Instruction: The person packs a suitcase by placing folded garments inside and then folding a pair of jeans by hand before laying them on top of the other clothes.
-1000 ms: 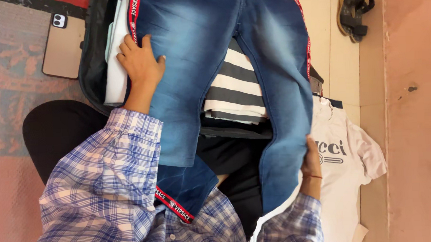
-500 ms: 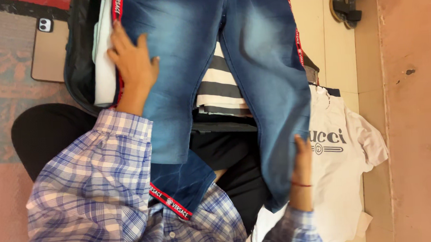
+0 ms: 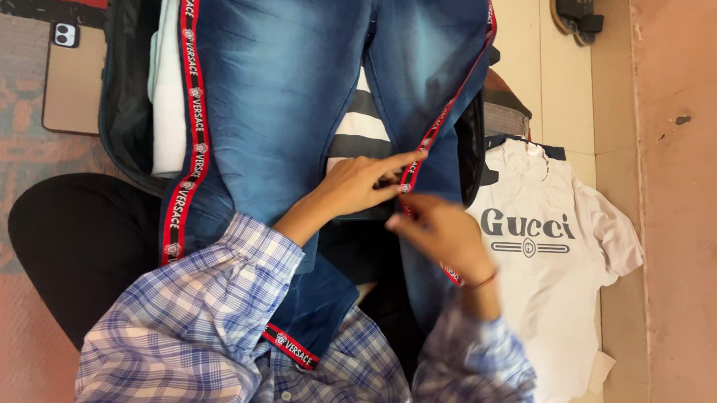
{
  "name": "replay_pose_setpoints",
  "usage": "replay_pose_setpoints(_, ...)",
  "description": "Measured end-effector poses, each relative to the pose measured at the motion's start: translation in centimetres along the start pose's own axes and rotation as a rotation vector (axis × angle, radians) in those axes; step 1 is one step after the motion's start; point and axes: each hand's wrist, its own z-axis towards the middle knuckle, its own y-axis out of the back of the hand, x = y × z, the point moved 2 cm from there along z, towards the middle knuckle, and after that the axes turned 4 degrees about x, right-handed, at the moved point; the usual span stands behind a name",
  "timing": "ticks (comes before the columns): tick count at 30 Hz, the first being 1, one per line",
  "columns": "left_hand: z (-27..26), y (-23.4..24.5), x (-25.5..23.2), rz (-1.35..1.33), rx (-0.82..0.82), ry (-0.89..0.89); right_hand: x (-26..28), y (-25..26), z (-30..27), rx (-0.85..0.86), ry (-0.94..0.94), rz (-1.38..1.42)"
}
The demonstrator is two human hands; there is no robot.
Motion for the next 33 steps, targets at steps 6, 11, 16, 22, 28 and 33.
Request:
replay_pose_setpoints(6, 0.3, -0.8, 0.7, 0.139, -0.086, -0.139, -10.5, 3.8, 13.3, -0.927, 0.184, 0.025)
replay_pose_setpoints(11, 0.4, -0.2, 0.0, 0.098, -0.070, -0.092, -20.6, 1.7, 26.2, -0.908, 0.106, 0.042)
replay_pose_setpoints(16, 0.7, 0.5, -0.6, 0.072, -0.223, -0.137, -22.3, 4.6, 32.7, -0.819, -0.198, 1.250)
replay_pose_setpoints(22, -1.8, 2.9, -3.7, -0.075, -0.640, 0.004, -5.9, 9.9, 35.8, -1.084, 0.432, 0.854)
replay_pose_setpoints(28, -10.4, 7.3, -4.1, -0.336, -0.978, 0.062, 12.7, 1.8, 35.5, -0.538, 0.737, 0.247)
replay_pose_setpoints(33, -17.2, 10.5, -3.1, -0.190, -0.810, 0.488, 16.5, -6.0, 34.7, -0.211, 0.913, 0.029)
